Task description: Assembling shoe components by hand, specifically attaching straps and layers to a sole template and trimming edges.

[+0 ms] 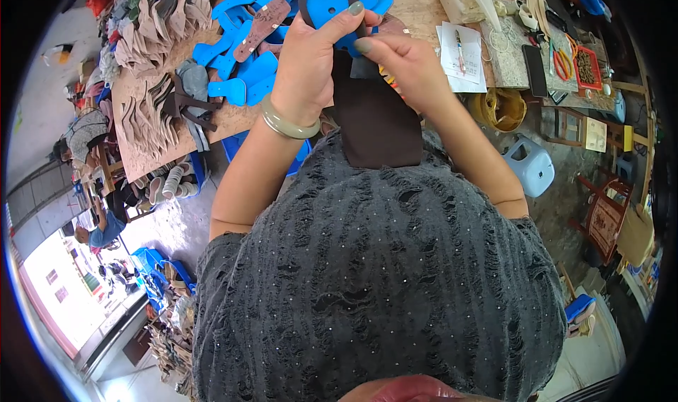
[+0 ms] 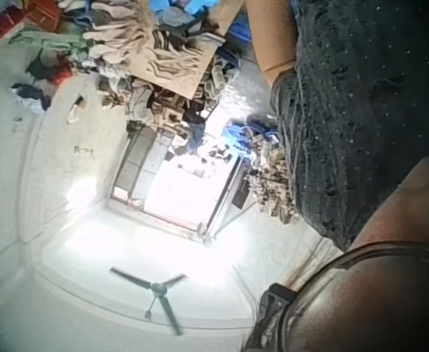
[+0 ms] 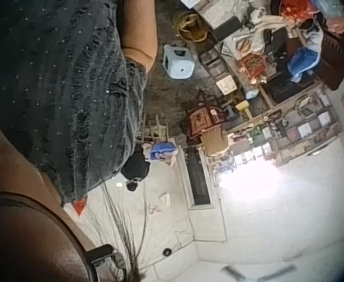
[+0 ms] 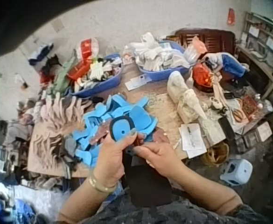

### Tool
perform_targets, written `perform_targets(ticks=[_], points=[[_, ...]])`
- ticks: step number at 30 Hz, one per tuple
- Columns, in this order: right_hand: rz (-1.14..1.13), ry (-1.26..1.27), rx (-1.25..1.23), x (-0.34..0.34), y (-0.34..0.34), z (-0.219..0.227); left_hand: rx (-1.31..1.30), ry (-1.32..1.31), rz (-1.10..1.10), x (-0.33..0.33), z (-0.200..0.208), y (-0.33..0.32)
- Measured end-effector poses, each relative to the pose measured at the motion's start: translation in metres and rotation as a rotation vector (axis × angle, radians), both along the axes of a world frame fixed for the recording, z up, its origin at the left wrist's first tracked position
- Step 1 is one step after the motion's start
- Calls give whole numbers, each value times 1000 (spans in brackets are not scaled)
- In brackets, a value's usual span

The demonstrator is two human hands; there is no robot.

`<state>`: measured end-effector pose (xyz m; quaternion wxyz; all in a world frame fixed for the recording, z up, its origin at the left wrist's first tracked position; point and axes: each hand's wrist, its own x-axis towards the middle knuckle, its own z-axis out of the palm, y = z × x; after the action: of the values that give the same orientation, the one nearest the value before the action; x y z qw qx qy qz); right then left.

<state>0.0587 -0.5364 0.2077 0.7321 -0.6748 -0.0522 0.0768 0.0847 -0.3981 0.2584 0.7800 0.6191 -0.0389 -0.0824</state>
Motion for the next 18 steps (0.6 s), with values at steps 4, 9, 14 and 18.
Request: perform_targets(ticks=[4,9,14,18], points=[[44,265,388,5,-5,-1,-121,96,-102,2,2,9],[-12,-138,22,2,7,-5,-142,117,-48,-3,0,12],[-31,-250,-34,-2,10,-3,-77,70,28,-7,-2,15],[36,-247,72,-9,4,-1,-71,83,25,-9,-1,22]])
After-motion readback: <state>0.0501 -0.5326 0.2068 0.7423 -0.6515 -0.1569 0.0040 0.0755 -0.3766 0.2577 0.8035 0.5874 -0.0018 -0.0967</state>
